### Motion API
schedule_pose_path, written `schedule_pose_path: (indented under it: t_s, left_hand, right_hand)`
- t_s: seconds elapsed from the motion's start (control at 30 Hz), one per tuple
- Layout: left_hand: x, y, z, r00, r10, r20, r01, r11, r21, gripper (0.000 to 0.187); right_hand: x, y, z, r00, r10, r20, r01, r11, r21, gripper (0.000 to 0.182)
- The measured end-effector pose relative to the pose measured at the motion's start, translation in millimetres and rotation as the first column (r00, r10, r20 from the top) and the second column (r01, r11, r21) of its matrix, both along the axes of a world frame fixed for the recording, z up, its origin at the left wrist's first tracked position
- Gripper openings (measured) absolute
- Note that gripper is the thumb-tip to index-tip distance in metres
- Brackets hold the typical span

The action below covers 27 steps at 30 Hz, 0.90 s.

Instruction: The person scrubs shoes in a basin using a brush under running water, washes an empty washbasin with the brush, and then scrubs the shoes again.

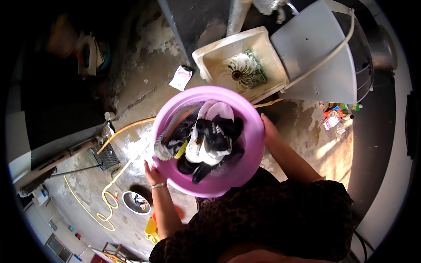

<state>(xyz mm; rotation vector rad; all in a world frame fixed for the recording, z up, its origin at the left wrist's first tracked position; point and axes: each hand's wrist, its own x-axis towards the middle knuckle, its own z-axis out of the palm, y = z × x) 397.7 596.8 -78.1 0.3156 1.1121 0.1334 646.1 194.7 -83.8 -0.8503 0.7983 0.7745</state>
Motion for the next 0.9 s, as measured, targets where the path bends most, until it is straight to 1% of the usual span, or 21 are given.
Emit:
schedule_pose_path:
  t_s: [0.03, 0.13, 0.17, 0.2, 0.23, 0.27, 0.3, 0.33, 0.37, 0.4, 0.43, 0.47, 0.53, 0.63, 0.7, 0.73, 0.77, 0.8, 0.83, 0.87, 0.9]
  left_hand:
    - [24, -7, 4, 1.0, -0.009, -0.009, 0.009, 1.0, 0.001, 0.07]
    - [96, -29, 9, 0.998, -0.057, 0.013, 0.057, 0.998, -0.012, 0.069]
    - [121, -39, 12, 0.998, -0.062, 0.003, 0.063, 0.998, -0.012, 0.068]
    - [145, -47, 14, 0.997, -0.078, 0.007, 0.078, 0.997, -0.008, 0.065]
    - [164, -50, 0, 0.996, -0.081, 0.031, 0.082, 0.996, -0.039, 0.064]
    - [183, -52, -14, 0.995, -0.083, 0.056, 0.086, 0.994, -0.07, 0.064]
    - [207, -61, -13, 0.993, -0.101, 0.058, 0.105, 0.992, -0.067, 0.063]
    - [231, -69, -13, 0.991, -0.118, 0.059, 0.122, 0.99, -0.066, 0.062]
    - [248, -68, -39, 0.984, -0.134, 0.114, 0.143, 0.987, -0.076, 0.06]
    - [271, -73, -41, 0.991, -0.122, 0.055, 0.127, 0.987, -0.1, 0.06]
    - [293, -78, -43, 0.984, -0.155, 0.093, 0.164, 0.982, -0.097, 0.058]
    - [309, -86, -45, 0.975, -0.185, 0.122, 0.197, 0.976, -0.097, 0.057]
    - [339, -99, -37, 0.973, -0.208, 0.097, 0.219, 0.969, -0.113, 0.055]
    - [369, -110, -49, 0.962, -0.258, 0.086, 0.267, 0.958, -0.11, 0.052]
    - [381, -109, -68, 0.961, -0.271, 0.059, 0.276, 0.954, -0.116, 0.051]
    - [389, -109, -62, 0.962, -0.271, 0.034, 0.273, 0.955, -0.119, 0.052]
    - [396, -108, -57, 0.962, -0.272, 0.008, 0.271, 0.955, -0.123, 0.052]
    - [400, -109, -56, 0.961, -0.277, -0.025, 0.271, 0.954, -0.131, 0.053]
    - [402, -107, -62, 0.963, -0.269, -0.011, 0.264, 0.951, -0.162, 0.056]
    - [401, -106, -68, 0.963, -0.267, -0.014, 0.261, 0.95, -0.174, 0.054]
    - [401, -105, -62, 0.964, -0.265, -0.014, 0.258, 0.948, -0.185, 0.052]
  right_hand:
    - [16, -13, 2, 1.0, -0.008, 0.026, 0.007, 1.0, 0.006, 0.041]
    - [65, -52, 2, 0.972, 0.003, 0.237, 0.026, 0.992, -0.121, 0.041]
    - [84, -68, -2, 0.937, 0.087, 0.338, -0.016, 0.978, -0.207, 0.042]
    - [104, -73, 9, 0.964, 0.008, 0.266, 0.029, 0.99, -0.137, 0.042]
    - [125, -77, 20, 0.98, -0.071, 0.186, 0.086, 0.993, -0.076, 0.042]
    - [135, -76, 44, 0.966, -0.044, 0.254, 0.055, 0.998, -0.036, 0.042]
    - [153, -98, 17, 0.908, 0.064, 0.414, 0.022, 0.979, -0.201, 0.042]
    - [170, -109, 10, 0.894, 0.089, 0.44, 0.027, 0.968, -0.251, 0.043]
    - [187, -120, 2, 0.879, 0.115, 0.463, 0.034, 0.953, -0.302, 0.044]
    - [197, -119, 23, 0.926, 0.034, 0.375, 0.061, 0.969, -0.238, 0.044]
    - [213, -114, 36, 0.955, -0.043, 0.293, 0.097, 0.98, -0.172, 0.045]
    - [226, -115, 37, 0.966, -0.071, 0.25, 0.119, 0.976, -0.181, 0.045]
    - [250, -122, 32, 0.979, -0.129, 0.155, 0.16, 0.966, -0.203, 0.046]
    - [272, -128, 11, 0.964, -0.166, 0.209, 0.218, 0.942, -0.255, 0.049]
    - [289, -144, -24, 0.957, -0.175, 0.233, 0.227, 0.949, -0.221, 0.05]
    - [294, -147, -35, 0.954, -0.179, 0.239, 0.23, 0.951, -0.205, 0.05]
    - [299, -151, -46, 0.939, -0.209, 0.273, 0.283, 0.92, -0.271, 0.05]
    - [300, -147, -47, 0.924, -0.238, 0.301, 0.336, 0.879, -0.338, 0.05]
    - [300, -142, -43, 0.923, -0.25, 0.292, 0.349, 0.865, -0.361, 0.05]
    - [300, -135, -38, 0.923, -0.263, 0.282, 0.36, 0.851, -0.383, 0.049]
    - [300, -128, -28, 0.936, -0.264, 0.234, 0.335, 0.871, -0.358, 0.049]
